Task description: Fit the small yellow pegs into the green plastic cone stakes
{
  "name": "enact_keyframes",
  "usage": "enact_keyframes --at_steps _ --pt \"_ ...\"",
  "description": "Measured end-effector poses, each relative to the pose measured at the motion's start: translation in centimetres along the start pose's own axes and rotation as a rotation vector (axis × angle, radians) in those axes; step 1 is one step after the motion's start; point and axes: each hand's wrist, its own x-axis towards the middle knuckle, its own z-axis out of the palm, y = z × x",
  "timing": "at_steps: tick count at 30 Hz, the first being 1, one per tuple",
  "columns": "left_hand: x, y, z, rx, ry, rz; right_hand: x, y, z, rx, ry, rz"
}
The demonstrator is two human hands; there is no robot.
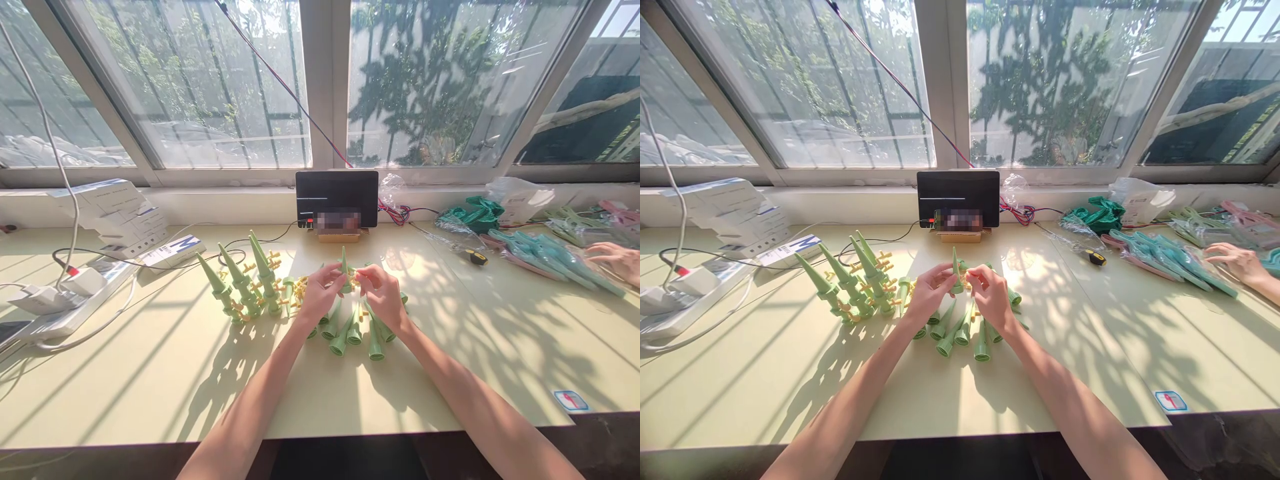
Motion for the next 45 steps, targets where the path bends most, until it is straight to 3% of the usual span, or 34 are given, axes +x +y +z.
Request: enact_keyframes --at_steps 22,32,45 --pt "-0.12 0.22 0.15 -0.073 0.031 0.001 -0.14 -0.11 -0.11 0.031 -0.019 0.010" --pt "-0.15 0.20 -0.04 -0.061 0.026 -0.063 -0.08 -0.16 -0.02 -0.006 -0.034 0.005" --pt "0.19 -0.02 0.06 0.016 0.052 0.075 0.35 -0.18 0.11 0.125 -0.004 0.139"
